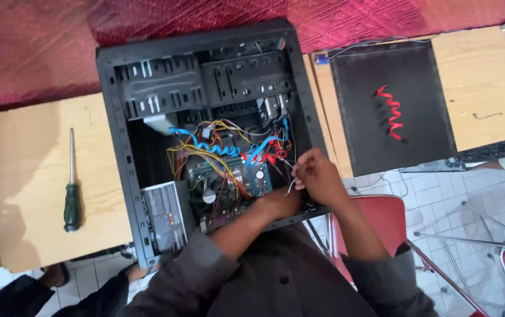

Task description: Installing and connecting an additional hard drive and managing internal cables inside a computer case.

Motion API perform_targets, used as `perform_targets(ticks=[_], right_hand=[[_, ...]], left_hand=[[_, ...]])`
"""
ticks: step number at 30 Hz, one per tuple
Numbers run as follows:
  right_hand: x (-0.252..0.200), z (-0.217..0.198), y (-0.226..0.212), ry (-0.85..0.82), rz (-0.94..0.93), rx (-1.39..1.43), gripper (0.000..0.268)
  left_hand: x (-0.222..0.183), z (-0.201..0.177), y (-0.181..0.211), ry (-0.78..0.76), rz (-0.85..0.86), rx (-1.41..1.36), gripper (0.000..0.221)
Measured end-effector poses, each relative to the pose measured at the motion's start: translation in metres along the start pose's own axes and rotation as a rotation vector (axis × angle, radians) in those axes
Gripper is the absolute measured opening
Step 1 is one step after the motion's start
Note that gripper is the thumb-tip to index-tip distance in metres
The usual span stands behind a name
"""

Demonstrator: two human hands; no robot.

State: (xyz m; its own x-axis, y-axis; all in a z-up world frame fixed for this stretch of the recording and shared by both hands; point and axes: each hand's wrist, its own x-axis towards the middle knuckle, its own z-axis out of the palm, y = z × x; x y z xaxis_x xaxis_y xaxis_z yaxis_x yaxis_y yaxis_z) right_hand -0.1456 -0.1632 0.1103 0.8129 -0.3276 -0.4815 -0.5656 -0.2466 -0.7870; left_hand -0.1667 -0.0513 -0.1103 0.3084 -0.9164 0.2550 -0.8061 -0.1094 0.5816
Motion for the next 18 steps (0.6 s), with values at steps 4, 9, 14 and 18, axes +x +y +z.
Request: perform_targets(ticks=[4, 9, 14, 18], right_hand=[[-0.019, 0.004, 0.015, -0.029, -0.061, -0.112, 0.010], [-0.042, 0.017, 0.013, -0.061, 0.169, 0.482, 0.021], [-0.049, 0.019, 0.033, -0.110, 0.009, 0.135, 0.043], [-0.045, 0.024, 0.029, -0.092, -0.019, -0.040, 0.046]], left_hand=[[-0.045, -0.096, -0.033, 0.014, -0.024, -1.155, 0.026], [-0.050, -0.151, -0.028, -0.333, -0.724, -0.629, 0.033], [-0.013, -0.135, -0.019, -0.266, -0.753, -0.463, 0.050], [0.000, -0.112, -0.029, -0.452, -0.716, -0.250, 0.066]])
